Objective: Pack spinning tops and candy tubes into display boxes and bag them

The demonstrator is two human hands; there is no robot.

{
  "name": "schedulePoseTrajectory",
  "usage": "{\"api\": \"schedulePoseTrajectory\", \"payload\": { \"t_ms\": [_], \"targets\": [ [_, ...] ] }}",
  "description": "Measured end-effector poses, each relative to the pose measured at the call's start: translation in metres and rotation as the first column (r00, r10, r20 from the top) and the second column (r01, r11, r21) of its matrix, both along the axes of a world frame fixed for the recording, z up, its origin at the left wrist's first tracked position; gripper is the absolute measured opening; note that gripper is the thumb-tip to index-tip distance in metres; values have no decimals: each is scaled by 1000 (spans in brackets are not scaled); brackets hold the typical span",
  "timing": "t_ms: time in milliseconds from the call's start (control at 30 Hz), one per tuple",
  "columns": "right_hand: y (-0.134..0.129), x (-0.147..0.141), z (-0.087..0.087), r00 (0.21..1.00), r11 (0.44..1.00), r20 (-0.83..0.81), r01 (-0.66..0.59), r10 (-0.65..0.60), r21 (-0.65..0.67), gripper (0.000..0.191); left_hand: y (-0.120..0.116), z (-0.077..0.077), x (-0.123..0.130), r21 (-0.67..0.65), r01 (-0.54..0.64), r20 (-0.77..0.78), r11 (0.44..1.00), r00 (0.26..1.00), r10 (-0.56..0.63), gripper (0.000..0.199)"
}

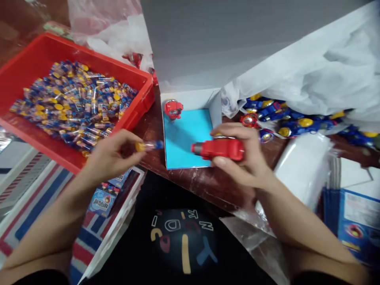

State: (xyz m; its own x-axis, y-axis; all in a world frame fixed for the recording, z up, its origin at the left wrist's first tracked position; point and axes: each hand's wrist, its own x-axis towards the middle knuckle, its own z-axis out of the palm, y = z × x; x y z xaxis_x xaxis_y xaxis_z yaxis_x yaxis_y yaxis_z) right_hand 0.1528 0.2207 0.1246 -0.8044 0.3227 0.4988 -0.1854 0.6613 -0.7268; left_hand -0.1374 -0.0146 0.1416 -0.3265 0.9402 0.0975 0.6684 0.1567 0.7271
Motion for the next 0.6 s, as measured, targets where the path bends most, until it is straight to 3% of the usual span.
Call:
{"api": "schedulePoseTrajectory", "payload": {
  "t_ms": [67, 133, 200, 267, 367, 433, 533, 600],
  "targets": [
    [-12, -27, -13, 995, 997, -53, -81, 80, -8, 50, 13, -20, 45, 94, 77, 239, 993, 966, -98, 24],
    [-18, -42, -26, 979, 980, -54, -197, 195, -24, 48, 25, -41, 72, 178, 30, 503, 983, 857, -117, 23],
    [-18, -44, -34, 961, 961, -34, -274, 273, -35, 47, 30, -56, 83, 184, -111, 682, 977, 730, -46, 24],
    [-12, -38, -35, 965, 964, -59, -259, 256, -65, 49, 31, -64, 83, 116, -184, 740, 976, 672, 39, 30],
    [-3, -30, -30, 975, 975, -140, -191, 174, -114, 54, 32, -61, 76, -3, -13, 688, 1000, 726, 11, 41],
    [-1, -28, -26, 967, 965, -139, -233, 215, -123, 54, 35, -49, 75, -47, 124, 606, 991, 792, -70, 39],
    [-3, -31, -24, 944, 936, -95, -327, 317, -133, 44, 37, -32, 76, -111, 191, 439, 975, 890, -124, 32],
    [-2, -34, -27, 929, 919, -13, -367, 369, -140, 39, 36, -33, 74, -134, 208, 320, 969, 934, -156, 34]
  ]
}}
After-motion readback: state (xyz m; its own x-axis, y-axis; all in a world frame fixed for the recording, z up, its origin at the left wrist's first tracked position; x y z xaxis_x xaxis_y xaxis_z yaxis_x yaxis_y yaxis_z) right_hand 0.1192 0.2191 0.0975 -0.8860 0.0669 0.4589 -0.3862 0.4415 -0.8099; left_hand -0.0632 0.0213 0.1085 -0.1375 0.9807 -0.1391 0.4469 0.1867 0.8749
